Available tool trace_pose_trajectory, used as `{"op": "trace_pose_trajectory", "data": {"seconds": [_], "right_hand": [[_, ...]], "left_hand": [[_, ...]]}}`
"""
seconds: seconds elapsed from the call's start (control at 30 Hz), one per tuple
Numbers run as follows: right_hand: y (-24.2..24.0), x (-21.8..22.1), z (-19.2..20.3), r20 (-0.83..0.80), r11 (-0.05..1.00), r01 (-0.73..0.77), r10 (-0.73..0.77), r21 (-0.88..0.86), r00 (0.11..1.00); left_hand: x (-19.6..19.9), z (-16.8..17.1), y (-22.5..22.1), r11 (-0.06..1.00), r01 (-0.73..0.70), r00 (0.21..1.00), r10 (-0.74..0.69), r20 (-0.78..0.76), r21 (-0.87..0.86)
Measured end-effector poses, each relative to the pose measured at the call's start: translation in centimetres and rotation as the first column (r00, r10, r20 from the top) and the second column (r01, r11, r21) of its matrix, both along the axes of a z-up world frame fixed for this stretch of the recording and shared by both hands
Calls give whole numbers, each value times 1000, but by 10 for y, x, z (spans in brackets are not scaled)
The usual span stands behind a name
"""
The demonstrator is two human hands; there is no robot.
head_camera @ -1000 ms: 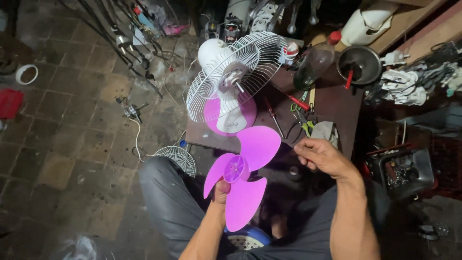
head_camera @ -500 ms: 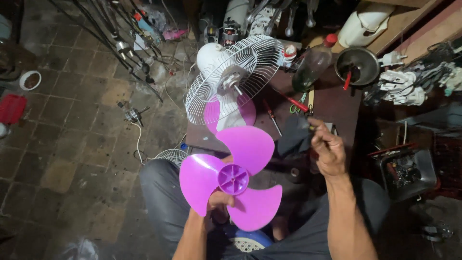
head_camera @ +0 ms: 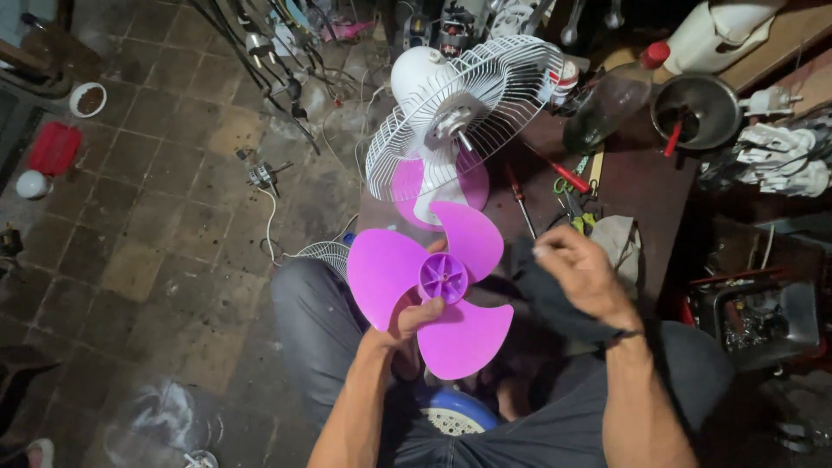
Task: Attaching the purple fan blades and the white front grill to an electric desk fan.
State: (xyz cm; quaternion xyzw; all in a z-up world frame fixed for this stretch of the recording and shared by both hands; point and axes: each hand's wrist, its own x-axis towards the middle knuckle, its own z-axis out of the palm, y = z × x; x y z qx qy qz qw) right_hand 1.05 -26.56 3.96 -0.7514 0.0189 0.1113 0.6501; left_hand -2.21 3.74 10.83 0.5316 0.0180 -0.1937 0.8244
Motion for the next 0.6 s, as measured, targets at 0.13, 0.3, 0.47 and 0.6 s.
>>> {"op": "trace_pose_trajectory", "data": {"seconds": [0.13,0.3,0.47,0.6], "right_hand": [[58,-15,70,170,936,-75,141,-345,975],[84,-24,59,46,556,-205,403,-805,914],[90,-26,53,103,582,-160,393,-797,914],[99,-30,48,120,602,-92,302,-794,946]], "left_hand": [[-4,-3,0,972,68,986,-100,136,223],[-15,-12,-21,932,97,951,-191,243,349],[-4,5,-22,855,206,939,-310,150,476],[0,-14,-22,779,224,934,-343,99,586]]}}
